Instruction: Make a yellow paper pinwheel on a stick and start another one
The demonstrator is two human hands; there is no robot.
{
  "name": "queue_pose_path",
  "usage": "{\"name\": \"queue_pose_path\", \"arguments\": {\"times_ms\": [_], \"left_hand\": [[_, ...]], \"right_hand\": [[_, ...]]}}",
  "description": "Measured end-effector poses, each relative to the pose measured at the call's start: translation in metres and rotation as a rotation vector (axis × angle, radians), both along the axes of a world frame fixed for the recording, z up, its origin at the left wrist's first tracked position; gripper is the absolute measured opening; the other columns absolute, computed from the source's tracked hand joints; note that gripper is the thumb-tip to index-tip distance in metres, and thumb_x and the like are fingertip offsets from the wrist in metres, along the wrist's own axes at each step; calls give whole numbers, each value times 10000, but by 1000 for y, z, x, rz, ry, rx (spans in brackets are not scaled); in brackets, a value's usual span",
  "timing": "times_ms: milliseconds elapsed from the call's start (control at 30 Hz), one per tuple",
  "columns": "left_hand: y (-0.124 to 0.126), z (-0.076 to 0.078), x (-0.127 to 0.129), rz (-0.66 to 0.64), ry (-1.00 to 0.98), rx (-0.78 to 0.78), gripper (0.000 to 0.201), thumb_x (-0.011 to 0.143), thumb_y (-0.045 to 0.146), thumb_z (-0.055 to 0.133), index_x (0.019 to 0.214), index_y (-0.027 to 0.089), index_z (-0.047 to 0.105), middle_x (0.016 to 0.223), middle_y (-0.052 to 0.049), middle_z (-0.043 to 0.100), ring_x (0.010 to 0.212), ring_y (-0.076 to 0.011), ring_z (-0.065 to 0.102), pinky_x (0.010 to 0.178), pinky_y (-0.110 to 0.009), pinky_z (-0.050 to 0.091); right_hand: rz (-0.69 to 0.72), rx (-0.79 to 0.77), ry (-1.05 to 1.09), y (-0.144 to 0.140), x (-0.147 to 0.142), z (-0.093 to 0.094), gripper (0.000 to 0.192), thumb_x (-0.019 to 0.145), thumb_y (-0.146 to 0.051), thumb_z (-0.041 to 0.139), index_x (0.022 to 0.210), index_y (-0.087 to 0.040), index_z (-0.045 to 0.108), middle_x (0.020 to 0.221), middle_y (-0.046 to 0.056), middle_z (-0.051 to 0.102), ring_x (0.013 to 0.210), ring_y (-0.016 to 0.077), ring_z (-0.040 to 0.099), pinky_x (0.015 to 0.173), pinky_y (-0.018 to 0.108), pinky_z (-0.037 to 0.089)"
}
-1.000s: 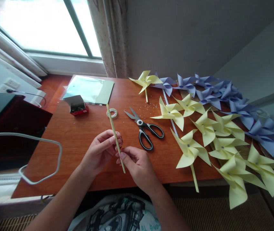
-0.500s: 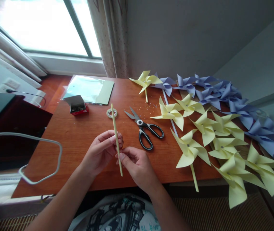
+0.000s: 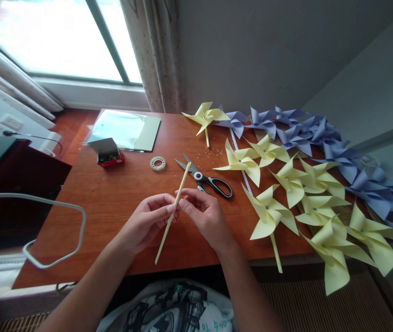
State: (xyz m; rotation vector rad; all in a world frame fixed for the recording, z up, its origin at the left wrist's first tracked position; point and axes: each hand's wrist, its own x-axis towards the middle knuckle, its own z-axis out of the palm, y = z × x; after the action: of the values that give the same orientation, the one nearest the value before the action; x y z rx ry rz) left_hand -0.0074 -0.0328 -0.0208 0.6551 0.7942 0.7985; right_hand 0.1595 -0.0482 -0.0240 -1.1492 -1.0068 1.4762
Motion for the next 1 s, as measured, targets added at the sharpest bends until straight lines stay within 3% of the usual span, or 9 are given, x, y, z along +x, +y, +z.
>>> {"name": "queue_pose_path", "arguments": {"times_ms": [167, 500, 1000], "left_hand": [[0, -1, 0, -30, -7, -33, 219, 762, 282, 844, 746, 125, 692, 679, -12, 626, 615, -79, 488, 585, -184, 354], [0, -2, -1, -127, -59, -64, 221, 800, 301, 821, 763, 120, 699, 688, -11, 609, 596, -73, 487, 565, -188, 344], [-1, -4, -1, -88, -73, -51, 243, 795, 307, 837, 786, 122, 680, 687, 6, 596, 612, -67, 485, 586, -185, 354]], "right_hand": [[108, 22, 114, 9, 1, -3, 89, 874, -305, 755, 897, -227, 791, 798, -8, 705, 747, 129, 621, 732, 247, 510], [134, 47, 212, 8, 5, -10, 77, 901, -297, 738, 921, -239, 784, 821, -11, 673, 727, 111, 532, 677, 225, 426], [149, 82, 162, 8, 3, -8, 83, 905, -287, 728, 937, -250, 794, 819, -1, 687, 750, 138, 628, 686, 248, 521]]}}
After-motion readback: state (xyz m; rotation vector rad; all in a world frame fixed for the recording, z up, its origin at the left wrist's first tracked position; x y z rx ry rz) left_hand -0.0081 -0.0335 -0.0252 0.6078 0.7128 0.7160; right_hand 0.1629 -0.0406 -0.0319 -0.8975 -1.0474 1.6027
